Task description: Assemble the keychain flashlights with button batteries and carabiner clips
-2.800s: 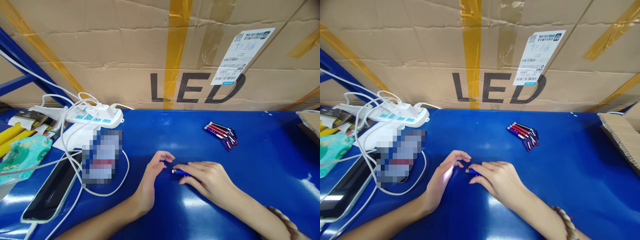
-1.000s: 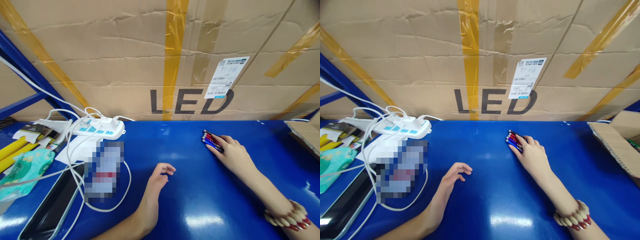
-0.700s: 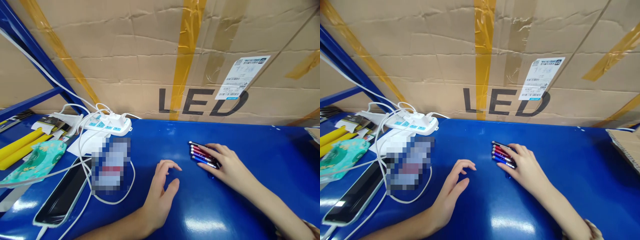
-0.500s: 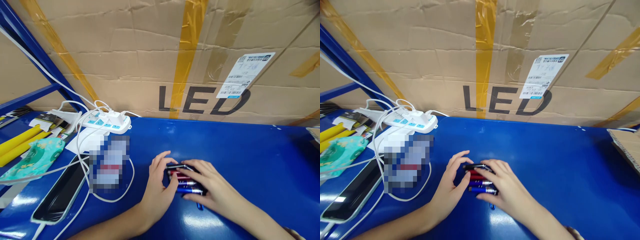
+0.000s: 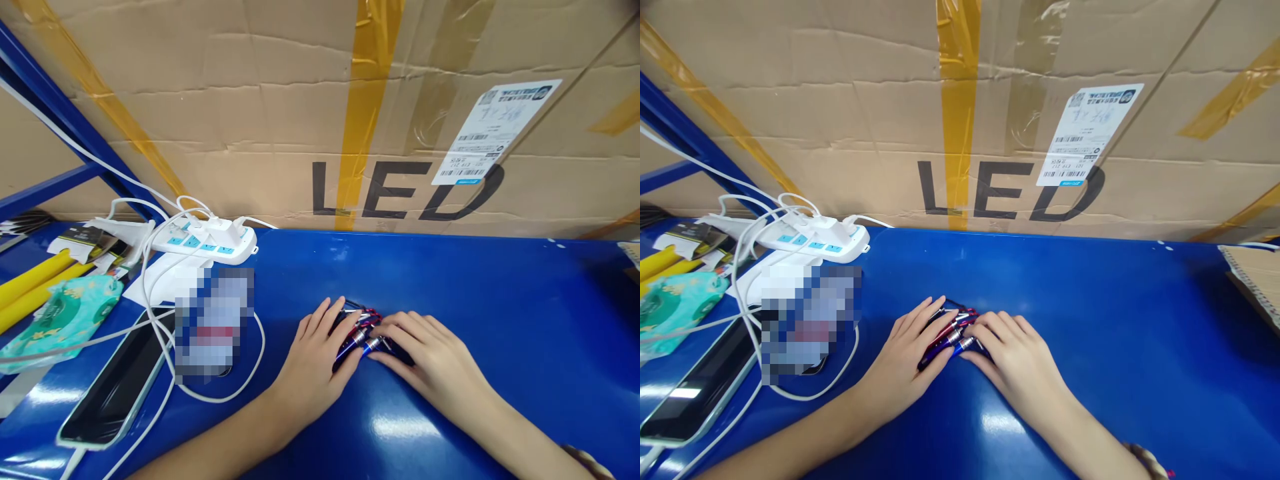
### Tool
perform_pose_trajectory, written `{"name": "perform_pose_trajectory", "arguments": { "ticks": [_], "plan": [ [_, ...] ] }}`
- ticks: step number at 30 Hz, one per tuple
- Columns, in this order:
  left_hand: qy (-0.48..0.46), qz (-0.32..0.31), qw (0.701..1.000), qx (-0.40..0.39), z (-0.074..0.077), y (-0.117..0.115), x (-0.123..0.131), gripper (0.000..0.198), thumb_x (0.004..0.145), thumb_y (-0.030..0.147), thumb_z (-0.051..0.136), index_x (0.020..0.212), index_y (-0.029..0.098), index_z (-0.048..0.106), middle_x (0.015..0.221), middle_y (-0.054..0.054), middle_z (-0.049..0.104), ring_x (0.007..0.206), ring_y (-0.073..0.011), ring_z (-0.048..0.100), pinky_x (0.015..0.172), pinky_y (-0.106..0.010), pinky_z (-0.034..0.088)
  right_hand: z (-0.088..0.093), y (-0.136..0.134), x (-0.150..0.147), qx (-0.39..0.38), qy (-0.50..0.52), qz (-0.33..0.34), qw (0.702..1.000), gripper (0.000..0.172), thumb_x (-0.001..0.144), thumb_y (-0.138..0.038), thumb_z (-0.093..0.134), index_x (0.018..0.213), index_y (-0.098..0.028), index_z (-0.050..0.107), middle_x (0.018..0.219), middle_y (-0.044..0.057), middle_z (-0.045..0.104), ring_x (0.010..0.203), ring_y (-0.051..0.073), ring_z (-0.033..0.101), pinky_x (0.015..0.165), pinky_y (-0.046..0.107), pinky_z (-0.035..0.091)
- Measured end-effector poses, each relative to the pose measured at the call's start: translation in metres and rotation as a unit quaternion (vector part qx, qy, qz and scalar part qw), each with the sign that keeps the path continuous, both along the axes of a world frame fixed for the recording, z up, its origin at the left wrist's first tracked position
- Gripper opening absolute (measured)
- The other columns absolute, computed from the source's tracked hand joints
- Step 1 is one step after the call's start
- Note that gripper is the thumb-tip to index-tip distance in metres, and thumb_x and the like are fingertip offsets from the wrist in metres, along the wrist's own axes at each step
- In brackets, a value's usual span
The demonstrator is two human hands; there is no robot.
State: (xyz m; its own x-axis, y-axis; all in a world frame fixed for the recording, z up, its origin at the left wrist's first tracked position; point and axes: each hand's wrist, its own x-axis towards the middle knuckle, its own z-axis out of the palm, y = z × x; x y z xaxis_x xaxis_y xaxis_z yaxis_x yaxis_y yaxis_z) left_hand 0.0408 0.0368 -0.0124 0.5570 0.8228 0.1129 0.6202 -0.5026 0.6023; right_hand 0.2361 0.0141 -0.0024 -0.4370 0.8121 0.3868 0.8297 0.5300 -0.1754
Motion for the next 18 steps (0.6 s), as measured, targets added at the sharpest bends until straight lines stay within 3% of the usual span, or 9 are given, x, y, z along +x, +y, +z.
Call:
{"name": "perform_pose_trajectory", "arguments": {
  "ticks": [7, 18],
  "plan": [
    [0.015, -0.047, 0.999, 0.002, 0.000, 0.006, -0.004, 0.038, 0.094, 0.027, 0.043, 0.132, 0.028, 0.048, 0.146, -0.008, 0.038, 0.136, -0.0285, 0.027, 0.106, -0.050, 0.025, -0.002, 0.002, 0.004, -0.007, -0.022, -0.020, 1.000, 0.026, 0.094, -0.036, 0.041, 0.093, -0.020, 0.061, 0.089, 0.005, 0.065, 0.076, 0.018, 0.061, 0.063, 0.030, 0.045],
    [0.148, 0.053, 0.982, 0.105, -0.005, 0.026, -0.010, 0.037, 0.093, 0.018, 0.044, 0.129, 0.019, 0.053, 0.143, -0.012, 0.041, 0.131, -0.0366, 0.034, 0.100, -0.052, 0.035, -0.006, 0.006, 0.011, -0.036, -0.024, -0.049, 0.998, 0.016, 0.091, -0.034, 0.047, 0.092, -0.022, 0.057, 0.091, 0.003, 0.064, 0.078, 0.019, 0.060, 0.066, 0.033, 0.047]
  ]
}}
